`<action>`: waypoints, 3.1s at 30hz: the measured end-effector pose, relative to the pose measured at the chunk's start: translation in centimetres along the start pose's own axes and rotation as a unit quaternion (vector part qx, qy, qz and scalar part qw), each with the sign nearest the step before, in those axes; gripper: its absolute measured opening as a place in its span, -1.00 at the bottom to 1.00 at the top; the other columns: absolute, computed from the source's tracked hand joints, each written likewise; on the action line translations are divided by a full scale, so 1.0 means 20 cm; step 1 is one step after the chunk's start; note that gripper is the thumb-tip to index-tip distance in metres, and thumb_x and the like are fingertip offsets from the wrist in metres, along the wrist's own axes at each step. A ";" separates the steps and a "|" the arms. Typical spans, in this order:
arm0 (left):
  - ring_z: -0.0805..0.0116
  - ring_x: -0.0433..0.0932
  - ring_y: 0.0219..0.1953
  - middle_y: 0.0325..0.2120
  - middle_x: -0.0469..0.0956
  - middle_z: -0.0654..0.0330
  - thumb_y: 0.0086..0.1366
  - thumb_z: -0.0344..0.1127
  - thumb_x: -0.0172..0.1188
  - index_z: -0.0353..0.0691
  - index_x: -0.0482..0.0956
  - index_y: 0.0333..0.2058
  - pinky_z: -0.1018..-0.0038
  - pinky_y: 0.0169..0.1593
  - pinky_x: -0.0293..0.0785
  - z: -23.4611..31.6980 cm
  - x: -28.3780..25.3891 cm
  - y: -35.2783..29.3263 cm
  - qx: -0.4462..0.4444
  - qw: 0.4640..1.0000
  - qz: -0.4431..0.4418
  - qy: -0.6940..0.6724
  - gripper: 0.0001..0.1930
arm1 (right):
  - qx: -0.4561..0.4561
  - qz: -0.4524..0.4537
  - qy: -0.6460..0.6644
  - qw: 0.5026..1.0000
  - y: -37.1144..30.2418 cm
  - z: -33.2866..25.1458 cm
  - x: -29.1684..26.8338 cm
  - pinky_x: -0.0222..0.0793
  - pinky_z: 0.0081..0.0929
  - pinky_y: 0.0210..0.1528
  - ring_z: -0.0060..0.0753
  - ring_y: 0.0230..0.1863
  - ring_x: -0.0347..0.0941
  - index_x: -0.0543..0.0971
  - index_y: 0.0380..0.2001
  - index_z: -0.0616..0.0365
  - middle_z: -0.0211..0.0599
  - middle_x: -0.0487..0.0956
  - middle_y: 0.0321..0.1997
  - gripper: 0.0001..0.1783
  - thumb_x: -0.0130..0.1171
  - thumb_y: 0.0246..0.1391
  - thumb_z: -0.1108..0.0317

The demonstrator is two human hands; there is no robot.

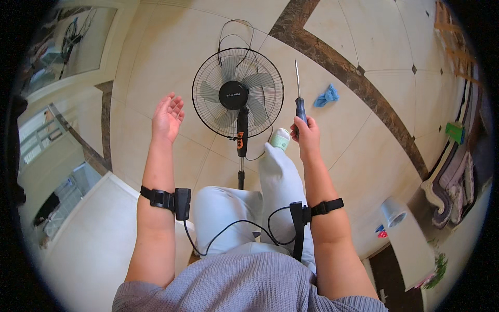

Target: The person assembles a standing electric fan by attaching the front grille to the fan head and then tightening the securing screw with a screwdriver. The person uses both hands to align the grille and a screwdriver to fasten it.

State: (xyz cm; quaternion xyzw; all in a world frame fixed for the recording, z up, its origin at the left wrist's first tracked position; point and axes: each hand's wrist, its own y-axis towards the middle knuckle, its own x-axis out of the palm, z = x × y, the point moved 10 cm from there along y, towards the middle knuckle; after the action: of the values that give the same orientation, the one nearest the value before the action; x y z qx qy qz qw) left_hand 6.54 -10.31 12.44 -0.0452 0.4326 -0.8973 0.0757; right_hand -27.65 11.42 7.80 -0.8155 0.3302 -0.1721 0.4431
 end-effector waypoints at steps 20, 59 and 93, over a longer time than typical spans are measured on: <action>0.56 0.43 -0.30 -0.31 0.47 0.32 0.25 -0.15 -0.04 -0.07 0.39 -0.10 0.61 -0.36 0.29 0.76 -0.17 1.07 -0.006 0.878 -0.218 0.426 -0.72 | -0.040 0.321 0.448 0.833 -0.72 0.46 0.54 0.34 -0.65 -0.60 -0.57 -0.62 0.34 0.39 -0.37 0.06 -0.40 0.42 -0.56 -0.85 0.03 0.05 0.26; 0.05 -0.06 0.24 0.16 0.08 0.04 0.12 -0.07 0.07 0.03 0.29 0.07 0.10 0.22 -0.15 -1.14 0.51 0.09 0.669 -0.038 -0.609 0.424 -0.50 | -0.101 0.356 0.647 0.667 0.30 2.28 2.11 0.31 -0.52 -0.22 -0.59 -0.23 0.31 0.21 -0.06 -0.04 -0.45 0.37 -0.18 -0.54 0.11 -0.03 0.43; 0.20 0.06 0.22 0.01 0.34 0.17 0.13 -0.31 -0.13 0.04 0.54 -0.18 -0.01 0.22 -0.29 -1.81 0.17 0.12 0.630 -0.318 -0.597 0.381 -0.68 | -0.232 0.419 0.563 0.674 0.60 2.31 1.93 0.18 -0.68 -0.44 -0.68 -0.47 0.20 0.22 -0.06 0.14 -0.49 0.29 -0.44 -0.54 0.13 -0.03 0.39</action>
State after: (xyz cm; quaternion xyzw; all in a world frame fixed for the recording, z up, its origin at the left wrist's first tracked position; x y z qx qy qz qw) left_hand -1.82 15.44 -11.89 -0.1457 0.7014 0.0494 0.6960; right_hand 22.11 8.12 -28.03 -0.4171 0.8534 -0.3126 -0.0046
